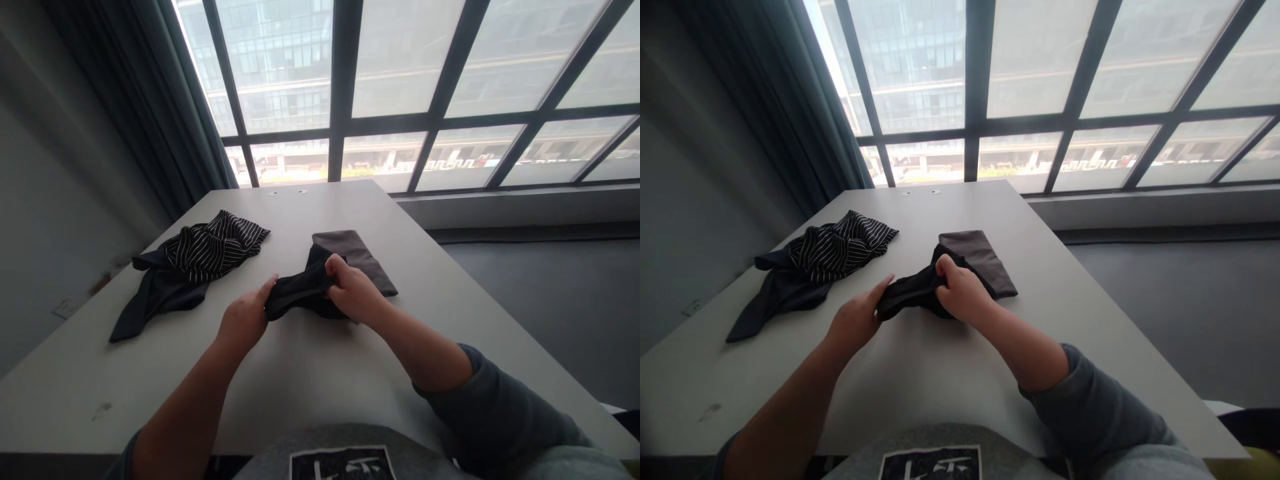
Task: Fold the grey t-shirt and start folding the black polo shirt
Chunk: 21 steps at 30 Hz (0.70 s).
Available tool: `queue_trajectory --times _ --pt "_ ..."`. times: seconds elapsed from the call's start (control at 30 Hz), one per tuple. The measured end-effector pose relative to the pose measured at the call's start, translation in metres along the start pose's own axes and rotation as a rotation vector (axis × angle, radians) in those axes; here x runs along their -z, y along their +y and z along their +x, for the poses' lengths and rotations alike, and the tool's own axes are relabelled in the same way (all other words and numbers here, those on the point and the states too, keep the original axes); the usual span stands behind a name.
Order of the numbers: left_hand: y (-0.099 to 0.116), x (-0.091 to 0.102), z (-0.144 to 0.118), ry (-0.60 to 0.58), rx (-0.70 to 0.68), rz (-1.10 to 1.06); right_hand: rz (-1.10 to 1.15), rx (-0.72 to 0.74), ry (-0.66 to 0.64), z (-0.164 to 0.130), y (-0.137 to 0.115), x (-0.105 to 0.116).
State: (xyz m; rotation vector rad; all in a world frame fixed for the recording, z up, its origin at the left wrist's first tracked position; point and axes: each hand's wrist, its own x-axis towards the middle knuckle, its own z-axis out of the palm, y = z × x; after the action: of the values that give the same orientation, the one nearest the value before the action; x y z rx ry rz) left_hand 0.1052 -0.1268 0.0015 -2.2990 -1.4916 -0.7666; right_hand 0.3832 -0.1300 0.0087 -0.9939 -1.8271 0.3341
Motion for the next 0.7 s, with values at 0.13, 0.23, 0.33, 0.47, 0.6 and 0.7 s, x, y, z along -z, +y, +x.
queue_trajectory --times 0.13,0.23,0.33,0.47,0.6,0.7 --pt "0.0 -0.003 0.011 0.003 -0.182 0.161 -0.145 0.344 -0.361 -0.005 -0.015 0.028" --pt "0.013 -0.022 0.038 -0.187 -0.352 0.15 0.016 0.446 -0.521 -0.002 -0.014 0.048" --pt "0.029 -0.045 0.074 -0.302 -0.358 0.148 0.209 0.24 -0.373 0.006 0.004 0.062" --pt "0.037 -0.062 0.111 -0.519 -0.289 -0.049 0.275 0.056 -0.177 0.016 0.029 0.073" --pt "0.026 -0.045 0.133 -0.536 -0.3 -0.393 0.226 0.056 -0.221 0.018 0.039 0.079" --pt "0.011 0.002 0.16 -0.229 -0.119 -0.731 0.195 0.097 -0.142 0.019 0.041 0.082"
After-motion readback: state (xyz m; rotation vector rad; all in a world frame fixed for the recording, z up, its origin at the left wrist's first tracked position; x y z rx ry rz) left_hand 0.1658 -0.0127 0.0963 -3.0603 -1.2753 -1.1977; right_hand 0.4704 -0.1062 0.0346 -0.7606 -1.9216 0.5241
